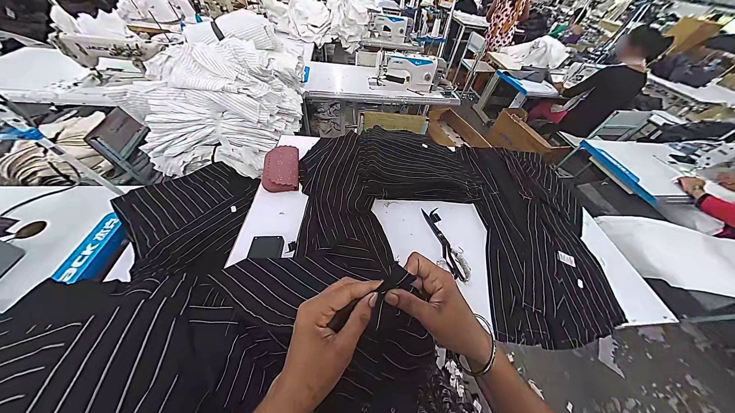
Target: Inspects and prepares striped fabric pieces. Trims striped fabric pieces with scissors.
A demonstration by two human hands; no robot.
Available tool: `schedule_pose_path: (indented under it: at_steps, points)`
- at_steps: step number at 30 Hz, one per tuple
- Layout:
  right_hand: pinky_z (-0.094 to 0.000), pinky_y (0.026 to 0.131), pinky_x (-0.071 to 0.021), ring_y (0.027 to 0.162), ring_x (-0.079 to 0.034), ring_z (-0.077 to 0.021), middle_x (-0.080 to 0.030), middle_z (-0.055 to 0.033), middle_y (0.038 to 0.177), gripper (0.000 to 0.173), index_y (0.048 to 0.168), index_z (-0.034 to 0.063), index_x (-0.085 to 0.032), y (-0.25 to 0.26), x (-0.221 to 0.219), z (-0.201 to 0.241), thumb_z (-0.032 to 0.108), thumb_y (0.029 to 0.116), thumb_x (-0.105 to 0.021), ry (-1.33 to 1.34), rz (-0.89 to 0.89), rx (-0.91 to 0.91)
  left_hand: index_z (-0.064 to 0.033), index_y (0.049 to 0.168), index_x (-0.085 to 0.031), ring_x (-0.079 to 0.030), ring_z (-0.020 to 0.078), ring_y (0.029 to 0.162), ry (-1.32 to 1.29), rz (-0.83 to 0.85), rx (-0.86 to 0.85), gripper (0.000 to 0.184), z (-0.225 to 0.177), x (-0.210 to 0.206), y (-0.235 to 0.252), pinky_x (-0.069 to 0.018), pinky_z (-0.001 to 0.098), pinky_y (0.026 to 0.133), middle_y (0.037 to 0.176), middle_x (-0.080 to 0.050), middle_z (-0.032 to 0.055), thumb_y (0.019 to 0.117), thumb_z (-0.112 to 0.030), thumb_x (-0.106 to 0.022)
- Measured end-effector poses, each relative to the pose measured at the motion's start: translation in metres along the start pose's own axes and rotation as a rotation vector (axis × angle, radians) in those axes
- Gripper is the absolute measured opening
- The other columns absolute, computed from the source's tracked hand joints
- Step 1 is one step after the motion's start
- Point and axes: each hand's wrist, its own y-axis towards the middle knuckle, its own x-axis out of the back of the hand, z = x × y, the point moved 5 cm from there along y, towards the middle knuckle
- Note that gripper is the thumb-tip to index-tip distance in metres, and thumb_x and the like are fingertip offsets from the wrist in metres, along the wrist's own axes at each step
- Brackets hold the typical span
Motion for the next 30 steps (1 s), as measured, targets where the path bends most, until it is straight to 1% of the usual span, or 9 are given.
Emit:
schedule_pose_path:
  at_steps: [3, 6, 10, 14, 18, 21, 23, 26, 30]
  points:
    - [-0.0113, 0.068, -0.0506, 0.073, -0.062, 0.0088, -0.068, 0.0144, 0.083, 0.021, 0.105, 0.0127, -0.052, 0.000, -0.004, -0.002, 0.012, 0.0948, -0.070, 0.050, -0.027, -0.054, -0.0129, 0.110, -0.077, -0.068, -0.0037, 0.096, 0.039, 0.014, -0.069, 0.020, 0.000, -0.001, -0.003, -0.0563, 0.0135, 0.085, 0.103, -0.075, -0.0064, 0.0995, -0.028, -0.067]
    - [-0.0163, 0.078, -0.0574, 0.084, -0.067, 0.0041, -0.070, 0.0055, 0.104, 0.034, 0.128, 0.0004, -0.051, 0.004, -0.007, -0.002, 0.009, 0.0979, -0.065, 0.071, -0.001, -0.113, -0.0064, 0.104, -0.077, -0.069, -0.0018, 0.095, 0.166, -0.064, -0.135, 0.016, 0.000, 0.000, -0.001, -0.0555, 0.0127, 0.087, 0.098, -0.077, -0.0007, 0.0947, -0.018, -0.071]
    - [-0.0109, 0.062, -0.0424, 0.064, -0.051, 0.0096, -0.058, 0.0130, 0.074, 0.015, 0.105, 0.0055, -0.060, 0.011, -0.008, -0.007, 0.021, 0.1037, -0.059, -0.056, 0.074, -0.153, -0.0065, 0.099, -0.074, -0.065, -0.0055, 0.092, 0.222, -0.198, -0.103, 0.015, 0.005, -0.003, 0.005, -0.0523, 0.0096, 0.086, 0.094, -0.072, -0.0039, 0.0953, -0.020, -0.069]
    - [-0.0113, 0.064, -0.0450, 0.069, -0.058, 0.0059, -0.069, -0.0017, 0.076, 0.027, 0.090, -0.0013, -0.072, 0.017, 0.005, 0.001, 0.024, 0.0981, -0.068, -0.372, 0.043, 0.023, -0.0108, 0.095, -0.074, -0.062, -0.0071, 0.092, 0.175, -0.220, -0.036, 0.016, 0.016, 0.003, 0.016, -0.0509, 0.0091, 0.085, 0.092, -0.068, -0.0091, 0.0957, -0.026, -0.069]
    - [-0.0111, 0.075, -0.0515, 0.079, -0.068, 0.0036, -0.077, -0.0043, 0.086, 0.021, 0.095, 0.0024, -0.078, 0.019, 0.026, 0.002, 0.022, 0.0969, -0.069, -0.513, 0.028, 0.166, -0.0129, 0.096, -0.077, -0.067, -0.0080, 0.091, 0.092, -0.214, 0.027, 0.014, 0.026, 0.011, 0.025, -0.0546, 0.0113, 0.086, 0.094, -0.074, -0.0138, 0.0951, -0.025, -0.069]
    - [-0.0110, 0.080, -0.0521, 0.085, -0.069, 0.0031, -0.077, -0.0056, 0.092, 0.022, 0.098, -0.0001, -0.077, 0.024, 0.027, -0.008, 0.020, 0.0970, -0.068, -0.467, 0.020, 0.195, -0.0109, 0.096, -0.070, -0.066, -0.0064, 0.078, -0.098, -0.223, 0.239, 0.008, 0.038, 0.003, 0.028, -0.0550, 0.0123, 0.073, 0.084, -0.071, -0.0143, 0.0969, -0.012, -0.062]
    - [-0.0143, 0.088, -0.0527, 0.093, -0.070, 0.0004, -0.078, -0.0067, 0.099, 0.020, 0.102, -0.0006, -0.078, 0.030, 0.023, -0.025, 0.016, 0.0960, -0.069, -0.402, 0.032, 0.176, -0.0117, 0.094, -0.070, -0.067, -0.0037, 0.074, -0.255, -0.213, 0.410, 0.016, 0.048, -0.002, 0.031, -0.0559, 0.0145, 0.071, 0.081, -0.072, -0.0116, 0.0992, -0.007, -0.056]
    - [-0.0191, 0.088, -0.0541, 0.093, -0.070, -0.0045, -0.077, -0.0083, 0.097, 0.014, 0.100, 0.0002, -0.078, 0.029, 0.027, -0.077, 0.006, 0.0914, -0.070, -0.312, 0.048, 0.060, -0.0101, 0.092, -0.071, -0.067, -0.0006, 0.072, -0.357, -0.164, 0.595, 0.022, 0.062, -0.006, 0.029, -0.0563, 0.0162, 0.069, 0.078, -0.072, -0.0070, 0.1003, -0.006, -0.051]
    - [-0.0436, 0.100, -0.0529, 0.109, -0.070, -0.0282, -0.074, -0.0161, 0.113, 0.023, 0.111, 0.0019, -0.077, -0.005, 0.093, -0.154, 0.016, 0.0985, -0.064, -0.672, -0.030, -0.264, -0.0063, 0.095, -0.070, -0.073, 0.0065, 0.074, -0.418, -0.092, 0.685, 0.024, 0.077, -0.008, 0.017, -0.0602, 0.0205, 0.069, 0.082, -0.077, 0.0021, 0.1021, -0.006, -0.047]
